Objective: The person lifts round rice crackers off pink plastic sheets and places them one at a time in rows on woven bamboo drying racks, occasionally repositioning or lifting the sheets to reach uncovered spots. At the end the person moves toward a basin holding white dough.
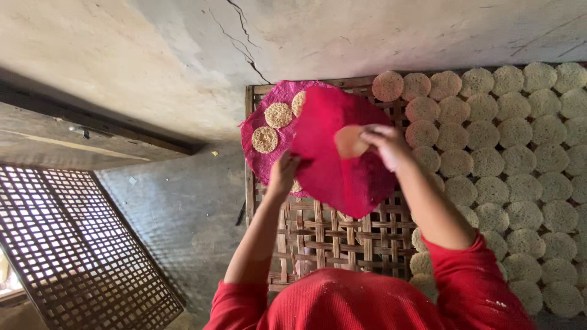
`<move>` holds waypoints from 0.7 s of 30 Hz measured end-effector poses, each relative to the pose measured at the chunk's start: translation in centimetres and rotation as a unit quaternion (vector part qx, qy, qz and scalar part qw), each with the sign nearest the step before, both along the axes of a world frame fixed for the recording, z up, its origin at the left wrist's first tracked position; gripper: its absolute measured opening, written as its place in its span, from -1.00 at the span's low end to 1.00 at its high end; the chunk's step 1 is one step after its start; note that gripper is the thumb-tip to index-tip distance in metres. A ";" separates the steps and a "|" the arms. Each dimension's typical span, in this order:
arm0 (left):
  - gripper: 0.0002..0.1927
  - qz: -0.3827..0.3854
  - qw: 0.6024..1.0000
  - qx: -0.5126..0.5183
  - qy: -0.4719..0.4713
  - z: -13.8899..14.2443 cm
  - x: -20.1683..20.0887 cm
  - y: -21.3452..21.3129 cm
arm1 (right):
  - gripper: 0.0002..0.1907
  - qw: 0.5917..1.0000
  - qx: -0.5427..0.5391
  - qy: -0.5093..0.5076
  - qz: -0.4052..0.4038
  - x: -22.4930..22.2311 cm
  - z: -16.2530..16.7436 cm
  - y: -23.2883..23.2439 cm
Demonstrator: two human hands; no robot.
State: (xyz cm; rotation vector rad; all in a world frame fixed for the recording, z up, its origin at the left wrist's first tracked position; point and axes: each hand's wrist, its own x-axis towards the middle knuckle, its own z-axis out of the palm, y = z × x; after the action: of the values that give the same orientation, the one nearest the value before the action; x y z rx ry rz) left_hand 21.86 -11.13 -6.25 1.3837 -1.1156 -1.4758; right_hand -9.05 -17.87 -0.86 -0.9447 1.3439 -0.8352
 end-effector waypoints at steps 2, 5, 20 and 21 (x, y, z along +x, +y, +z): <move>-0.71 0.038 0.998 0.014 0.048 -1.0 3.8 1.2 | -0.67 0.995 0.026 -0.060 -0.076 -2.5 0.5 -1.8; -0.75 0.054 0.998 0.034 -0.009 -2.6 9.5 4.3 | -0.61 0.977 0.040 -0.038 -0.207 -5.4 0.7 -5.0; -0.72 0.055 0.989 0.124 0.065 2.3 12.8 9.9 | -0.20 0.643 -0.359 0.676 -0.021 -3.1 -1.1 -6.2; -0.67 0.039 0.989 0.111 0.087 4.0 11.5 9.4 | -0.26 0.685 -0.400 0.609 -0.026 -1.9 0.2 -5.2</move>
State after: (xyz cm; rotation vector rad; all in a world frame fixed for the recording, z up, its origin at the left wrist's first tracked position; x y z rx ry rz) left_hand 33.33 -1.73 -2.25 1.3997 -0.7988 -1.6675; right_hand -10.90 -23.10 -0.64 -2.4599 2.1417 -0.8359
